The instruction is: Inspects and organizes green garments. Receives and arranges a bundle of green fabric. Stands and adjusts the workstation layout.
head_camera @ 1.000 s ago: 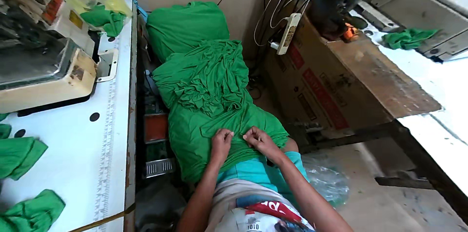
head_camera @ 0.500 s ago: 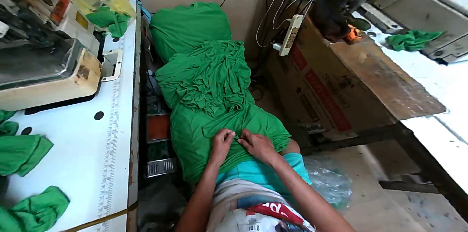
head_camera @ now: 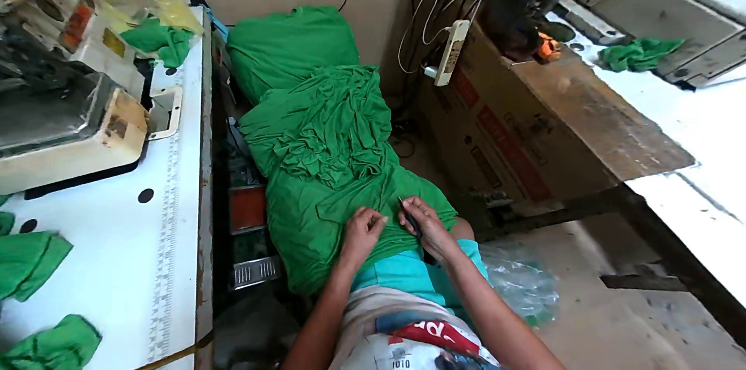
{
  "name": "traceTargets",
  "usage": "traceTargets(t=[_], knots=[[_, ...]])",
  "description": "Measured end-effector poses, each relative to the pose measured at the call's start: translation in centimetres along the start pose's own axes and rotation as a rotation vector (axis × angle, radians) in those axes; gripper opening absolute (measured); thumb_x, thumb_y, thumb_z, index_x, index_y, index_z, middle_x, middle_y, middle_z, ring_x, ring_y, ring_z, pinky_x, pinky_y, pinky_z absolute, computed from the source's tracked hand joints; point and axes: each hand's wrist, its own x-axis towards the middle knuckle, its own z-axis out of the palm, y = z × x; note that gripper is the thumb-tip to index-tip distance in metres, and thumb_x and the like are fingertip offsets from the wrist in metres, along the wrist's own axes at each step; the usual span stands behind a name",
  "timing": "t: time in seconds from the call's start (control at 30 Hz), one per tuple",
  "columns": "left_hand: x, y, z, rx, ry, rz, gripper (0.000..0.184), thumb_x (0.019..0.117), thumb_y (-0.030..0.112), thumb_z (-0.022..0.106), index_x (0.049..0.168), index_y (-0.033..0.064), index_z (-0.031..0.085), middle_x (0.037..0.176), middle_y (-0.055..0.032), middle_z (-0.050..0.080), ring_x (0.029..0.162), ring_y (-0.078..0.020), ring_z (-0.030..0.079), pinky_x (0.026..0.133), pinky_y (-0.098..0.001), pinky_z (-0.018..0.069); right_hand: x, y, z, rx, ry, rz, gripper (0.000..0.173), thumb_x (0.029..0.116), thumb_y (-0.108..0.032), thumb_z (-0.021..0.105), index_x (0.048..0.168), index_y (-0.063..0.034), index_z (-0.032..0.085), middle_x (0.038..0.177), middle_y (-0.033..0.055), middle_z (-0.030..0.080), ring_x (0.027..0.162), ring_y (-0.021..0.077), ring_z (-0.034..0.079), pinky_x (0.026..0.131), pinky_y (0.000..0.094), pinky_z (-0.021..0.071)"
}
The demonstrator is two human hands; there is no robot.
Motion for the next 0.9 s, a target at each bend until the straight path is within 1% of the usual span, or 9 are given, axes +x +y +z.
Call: traceTargets(t=[0.07, 0.13, 0.2, 0.27, 0.37, 0.47, 0.57, 0.77, 0.9], knots=[[0.4, 1.4, -0.1, 0.185, -0.128, -0.073, 0.033, 0.1013, 0.027, 0.062, 0.114, -0.0026, 0.069, 0.116, -0.0193, 0.065, 0.100, -0.0266, 0.066, 0.093, -0.0395, 0.0541, 0.0, 0.1, 0.0, -0.010, -0.007, -0.001, 0.016, 0.1092, -0.015, 0.041, 0.106, -0.0058, 0.053, 0.071, -0.0025, 0.058, 0.054, 0.0026, 0.049, 0.050, 0.0160, 0.0407], [0.8, 2.3, -0.2, 0.226, -0.161, -0.134, 0.028, 0.1037, 0.019, 0.056, 0.115, -0.0031, 0.069, 0.119, -0.0199, 0.065, 0.106, -0.0283, 0.066, 0.099, -0.0414, 0.0517, 0.0, 0.2, -0.2, -0.017, -0.010, 0.001, 0.016, 0.1095, -0.015, 0.040, 0.106, -0.0059, 0.052, 0.071, -0.0024, 0.058, 0.054, 0.0026, 0.050, 0.050, 0.0161, 0.0405], [1.1, 1.5, -0.5, 0.062, -0.115, -0.179, 0.026, 0.1041, 0.016, 0.056, 0.113, -0.0048, 0.069, 0.111, -0.0185, 0.069, 0.099, -0.0244, 0.068, 0.094, -0.0393, 0.0538, 0.0, 0.2, -0.6, -0.008, -0.005, 0.003, 0.017, 0.1098, -0.015, 0.039, 0.106, -0.0061, 0.052, 0.071, -0.0019, 0.059, 0.053, 0.0028, 0.050, 0.049, 0.0158, 0.0405], [1.2, -0.2, -0.6, -0.152, -0.063, -0.207, 0.024, 0.1045, 0.014, 0.056, 0.111, -0.0058, 0.067, 0.099, -0.0146, 0.068, 0.085, -0.0170, 0.067, 0.082, -0.0339, 0.0563, 0.0, 0.2, -0.9, 0.011, 0.000, 0.004, 0.019, 0.1104, -0.016, 0.037, 0.106, -0.0060, 0.053, 0.072, -0.0011, 0.060, 0.053, 0.0027, 0.050, 0.048, 0.0158, 0.0404], [0.9, -0.4, -0.5, -0.116, -0.037, -0.185, 0.026, 0.1044, 0.018, 0.057, 0.108, -0.0052, 0.067, 0.096, -0.0133, 0.067, 0.082, -0.0159, 0.064, 0.079, -0.0327, 0.0549, -0.1, 0.2, -0.9, 0.020, -0.006, 0.017, 0.019, 0.1104, -0.016, 0.037, 0.106, -0.0061, 0.052, 0.071, -0.0013, 0.060, 0.052, 0.0028, 0.050, 0.048, 0.0157, 0.0406], [0.6, 2.0, -0.1, 0.207, -0.119, -0.164, 0.035, 0.1016, 0.028, 0.061, 0.113, -0.0044, 0.068, 0.116, -0.0195, 0.065, 0.102, -0.0275, 0.067, 0.094, -0.0413, 0.0538, 0.0, -0.1, -0.7, 0.013, -0.002, 0.025, 0.017, 0.1102, -0.015, 0.039, 0.105, -0.0051, 0.052, 0.071, -0.0009, 0.059, 0.052, 0.0035, 0.050, 0.049, 0.0163, 0.0409], [0.8, 3.6, 0.1, 0.389, -0.211, -0.141, 0.029, 0.1054, 0.016, 0.052, 0.118, -0.0050, 0.068, 0.124, -0.0213, 0.064, 0.118, -0.0323, 0.063, 0.105, -0.0443, 0.0490, -0.3, -0.5, -0.7, -0.093, -0.012, 0.014, 0.016, 0.1092, -0.016, 0.042, 0.105, -0.0057, 0.053, 0.071, -0.0022, 0.060, 0.053, 0.0029, 0.051, 0.050, 0.0164, 0.0408], [1.2, -0.4, -0.8, 0.009, -0.172, -0.120, 0.029, 0.1073, 0.019, 0.049, 0.111, -0.0045, 0.065, 0.101, -0.0160, 0.065, 0.089, -0.0215, 0.063, 0.086, -0.0375, 0.0520, -0.9, -0.8, -1.1, -0.296, -0.066, 0.022, 0.013, 0.1066, -0.017, 0.050, 0.106, -0.0052, 0.054, 0.073, -0.0034, 0.060, 0.056, 0.0032, 0.052, 0.053, 0.0183, 0.0431], [1.1, 0.5, -0.6, 0.134, -0.209, -0.076, 0.031, 0.1058, 0.021, 0.052, 0.115, -0.0050, 0.066, 0.116, -0.0199, 0.065, 0.100, -0.0269, 0.066, 0.093, -0.0414, 0.0535, -0.9, -0.8, -1.1, -0.354, -0.090, 0.017, 0.016, 0.1053, -0.019, 0.053, 0.108, -0.0034, 0.055, 0.074, -0.0022, 0.059, 0.058, 0.0048, 0.053, 0.056, 0.0204, 0.0447]])
